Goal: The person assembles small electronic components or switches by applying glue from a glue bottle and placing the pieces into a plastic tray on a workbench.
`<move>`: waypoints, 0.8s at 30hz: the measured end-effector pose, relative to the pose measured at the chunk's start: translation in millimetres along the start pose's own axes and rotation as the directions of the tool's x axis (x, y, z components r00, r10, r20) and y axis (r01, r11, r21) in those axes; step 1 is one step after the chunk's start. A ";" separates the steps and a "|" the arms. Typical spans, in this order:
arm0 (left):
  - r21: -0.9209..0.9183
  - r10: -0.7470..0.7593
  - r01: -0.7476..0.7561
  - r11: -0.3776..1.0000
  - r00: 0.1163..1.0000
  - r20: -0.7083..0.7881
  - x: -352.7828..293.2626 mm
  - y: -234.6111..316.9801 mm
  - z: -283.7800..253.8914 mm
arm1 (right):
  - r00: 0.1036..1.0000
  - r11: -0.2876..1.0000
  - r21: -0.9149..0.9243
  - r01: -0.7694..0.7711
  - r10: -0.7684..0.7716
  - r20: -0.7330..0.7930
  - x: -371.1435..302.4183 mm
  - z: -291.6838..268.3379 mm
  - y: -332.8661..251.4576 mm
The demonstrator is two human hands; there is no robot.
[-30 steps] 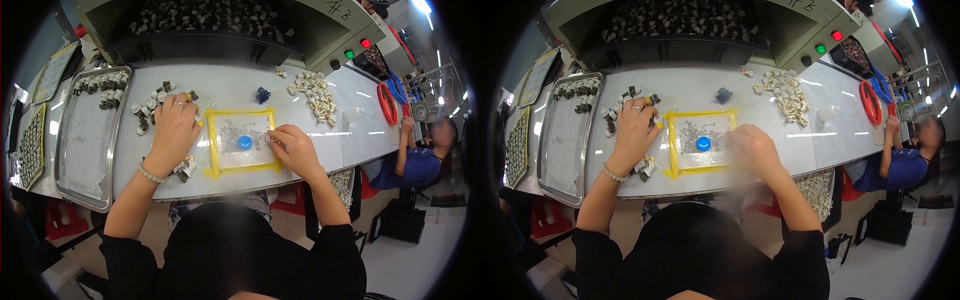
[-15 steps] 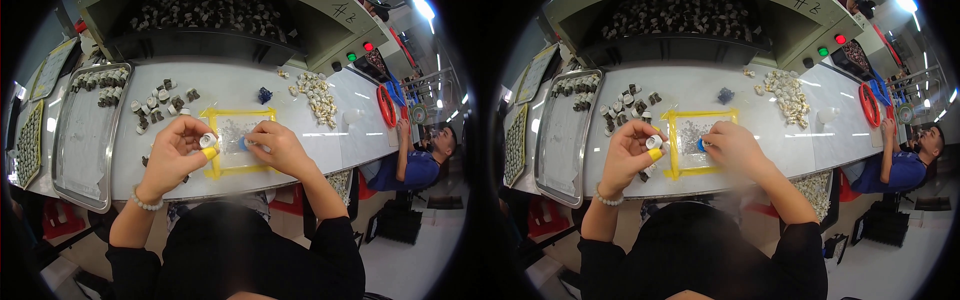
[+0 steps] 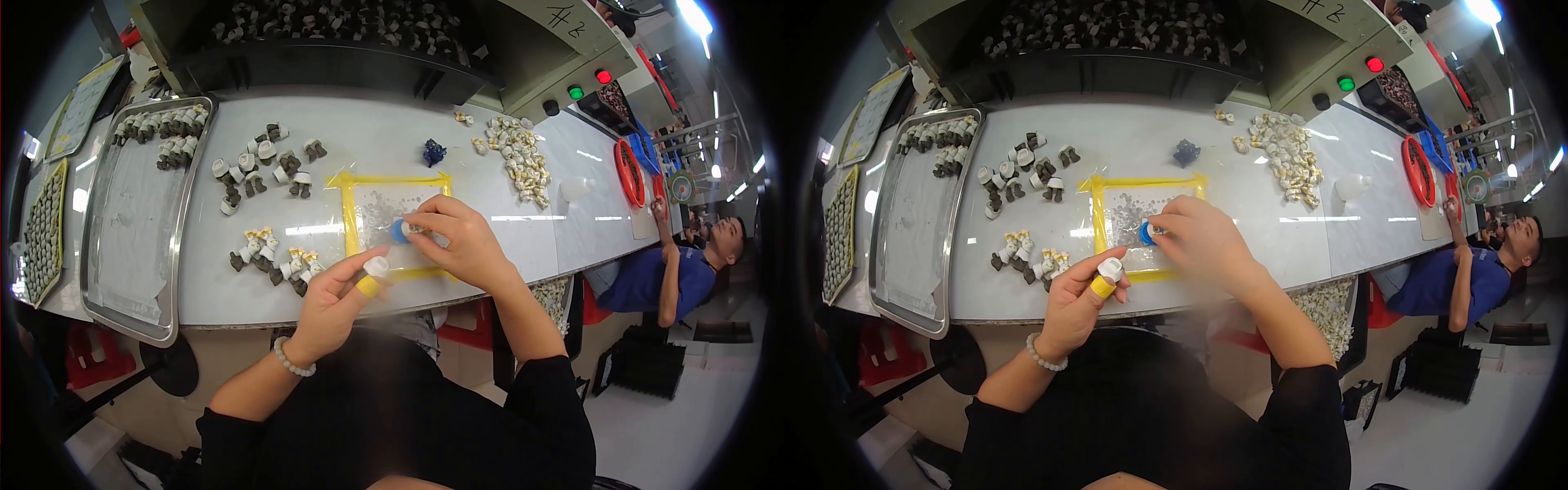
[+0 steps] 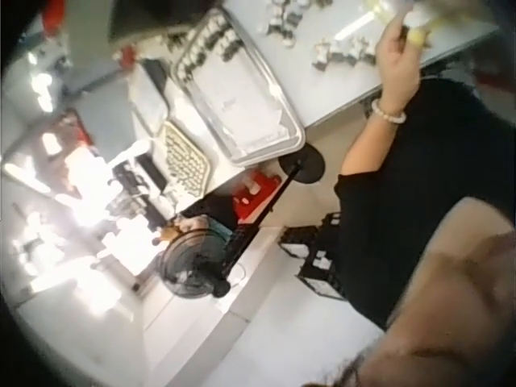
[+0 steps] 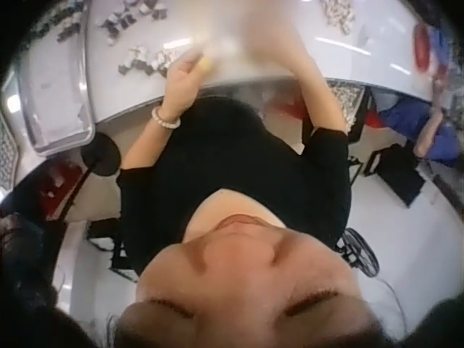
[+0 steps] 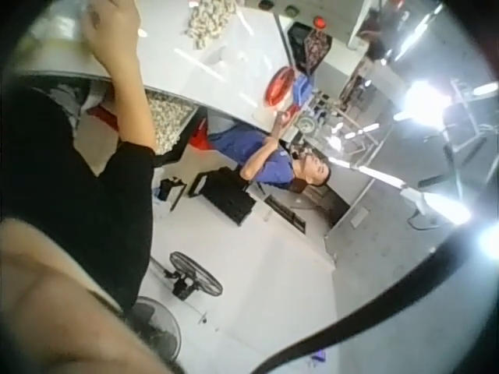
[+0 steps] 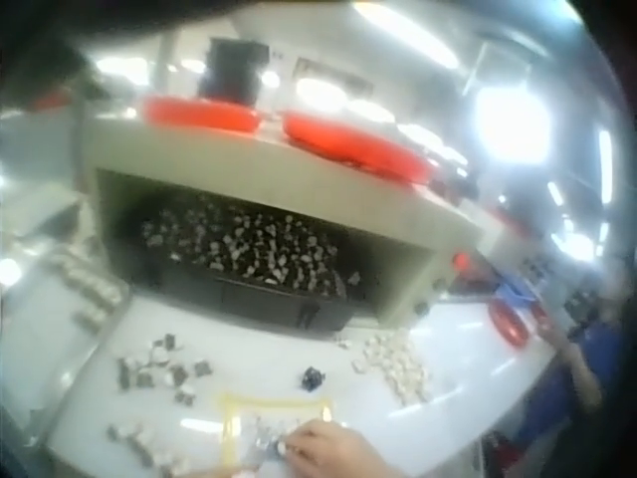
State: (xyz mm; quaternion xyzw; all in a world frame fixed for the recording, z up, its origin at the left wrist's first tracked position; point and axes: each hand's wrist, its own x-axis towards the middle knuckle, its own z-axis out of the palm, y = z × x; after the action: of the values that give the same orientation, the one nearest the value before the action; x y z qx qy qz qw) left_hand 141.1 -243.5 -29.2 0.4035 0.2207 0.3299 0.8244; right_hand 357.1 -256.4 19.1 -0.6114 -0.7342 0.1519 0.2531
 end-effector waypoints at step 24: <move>-0.063 0.107 -0.113 0.992 0.990 -0.094 6.1 -12.9 4.1 | 0.995 0.875 0.477 -0.085 0.051 0.083 -19.2 -5.2 -20.9</move>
State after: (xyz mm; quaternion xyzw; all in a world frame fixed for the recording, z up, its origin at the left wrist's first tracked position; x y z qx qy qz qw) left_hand 152.6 -247.1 -37.9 0.3714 0.2236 0.3999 0.8075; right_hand 345.3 -279.9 31.0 -0.5495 -0.6599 0.3586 0.3660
